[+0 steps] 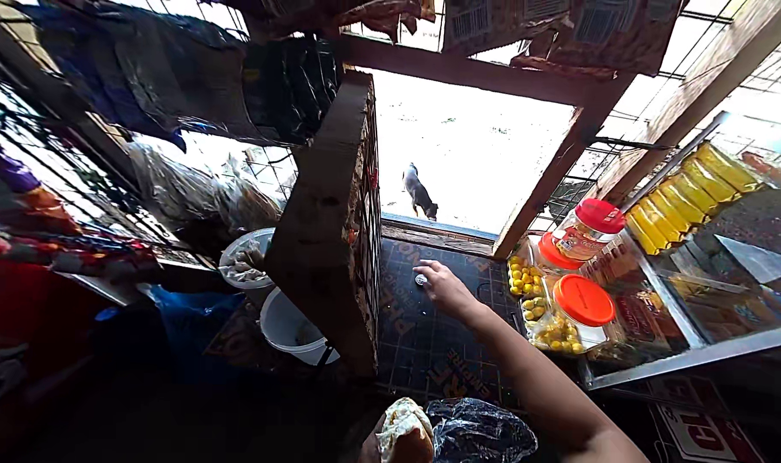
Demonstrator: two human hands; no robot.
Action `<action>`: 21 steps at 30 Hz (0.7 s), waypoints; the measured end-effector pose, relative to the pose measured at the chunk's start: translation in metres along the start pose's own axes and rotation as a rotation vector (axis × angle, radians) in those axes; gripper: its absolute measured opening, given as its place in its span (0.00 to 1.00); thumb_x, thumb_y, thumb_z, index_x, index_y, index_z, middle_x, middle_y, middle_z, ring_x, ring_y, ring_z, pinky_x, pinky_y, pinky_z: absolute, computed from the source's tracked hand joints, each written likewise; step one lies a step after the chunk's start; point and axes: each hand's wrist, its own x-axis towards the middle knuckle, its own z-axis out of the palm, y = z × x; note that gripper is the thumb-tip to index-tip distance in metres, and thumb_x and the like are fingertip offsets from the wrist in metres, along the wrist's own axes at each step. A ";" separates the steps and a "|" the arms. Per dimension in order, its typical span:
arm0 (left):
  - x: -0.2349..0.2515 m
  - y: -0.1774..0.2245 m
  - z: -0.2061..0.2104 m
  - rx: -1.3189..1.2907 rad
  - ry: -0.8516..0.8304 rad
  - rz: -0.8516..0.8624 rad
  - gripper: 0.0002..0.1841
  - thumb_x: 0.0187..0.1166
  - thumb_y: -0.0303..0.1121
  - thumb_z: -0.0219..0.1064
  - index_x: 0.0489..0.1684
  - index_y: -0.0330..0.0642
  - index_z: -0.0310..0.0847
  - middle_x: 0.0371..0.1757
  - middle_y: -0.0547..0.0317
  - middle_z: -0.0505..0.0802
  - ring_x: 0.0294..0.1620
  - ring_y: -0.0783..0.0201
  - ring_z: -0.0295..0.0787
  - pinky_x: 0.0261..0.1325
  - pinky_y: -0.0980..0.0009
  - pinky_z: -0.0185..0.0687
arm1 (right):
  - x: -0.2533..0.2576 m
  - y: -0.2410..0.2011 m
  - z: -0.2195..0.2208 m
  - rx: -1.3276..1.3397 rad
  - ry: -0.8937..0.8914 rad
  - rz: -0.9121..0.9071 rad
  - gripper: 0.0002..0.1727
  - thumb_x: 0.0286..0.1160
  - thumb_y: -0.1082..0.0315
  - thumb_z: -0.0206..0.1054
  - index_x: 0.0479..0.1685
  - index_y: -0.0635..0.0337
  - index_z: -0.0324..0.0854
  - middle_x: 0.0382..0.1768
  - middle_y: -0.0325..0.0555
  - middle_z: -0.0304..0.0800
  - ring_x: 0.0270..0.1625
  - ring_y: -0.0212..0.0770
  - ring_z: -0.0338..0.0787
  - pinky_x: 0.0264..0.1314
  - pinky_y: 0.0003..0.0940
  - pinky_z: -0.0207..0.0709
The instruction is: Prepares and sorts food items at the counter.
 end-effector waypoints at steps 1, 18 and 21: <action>0.001 0.001 -0.004 0.020 0.001 -0.004 0.33 0.56 0.56 0.84 0.62 0.55 0.84 0.52 0.78 0.96 0.54 0.80 0.92 0.63 0.75 0.87 | 0.012 0.001 0.005 -0.051 -0.048 0.003 0.24 0.88 0.71 0.51 0.79 0.56 0.77 0.85 0.55 0.70 0.86 0.54 0.70 0.87 0.49 0.63; 0.013 0.009 -0.016 0.114 -0.052 -0.012 0.41 0.57 0.53 0.85 0.66 0.36 0.78 0.55 0.69 0.96 0.57 0.77 0.92 0.66 0.73 0.87 | 0.035 -0.007 0.005 -0.100 -0.046 0.181 0.14 0.77 0.75 0.64 0.59 0.67 0.84 0.58 0.63 0.88 0.66 0.62 0.87 0.68 0.61 0.78; 0.011 0.010 -0.017 0.120 -0.043 -0.029 0.41 0.56 0.53 0.86 0.65 0.33 0.78 0.53 0.67 0.96 0.57 0.77 0.92 0.66 0.73 0.87 | 0.027 0.010 0.000 0.607 0.157 0.352 0.12 0.85 0.73 0.55 0.54 0.68 0.82 0.44 0.54 0.88 0.45 0.44 0.88 0.52 0.40 0.81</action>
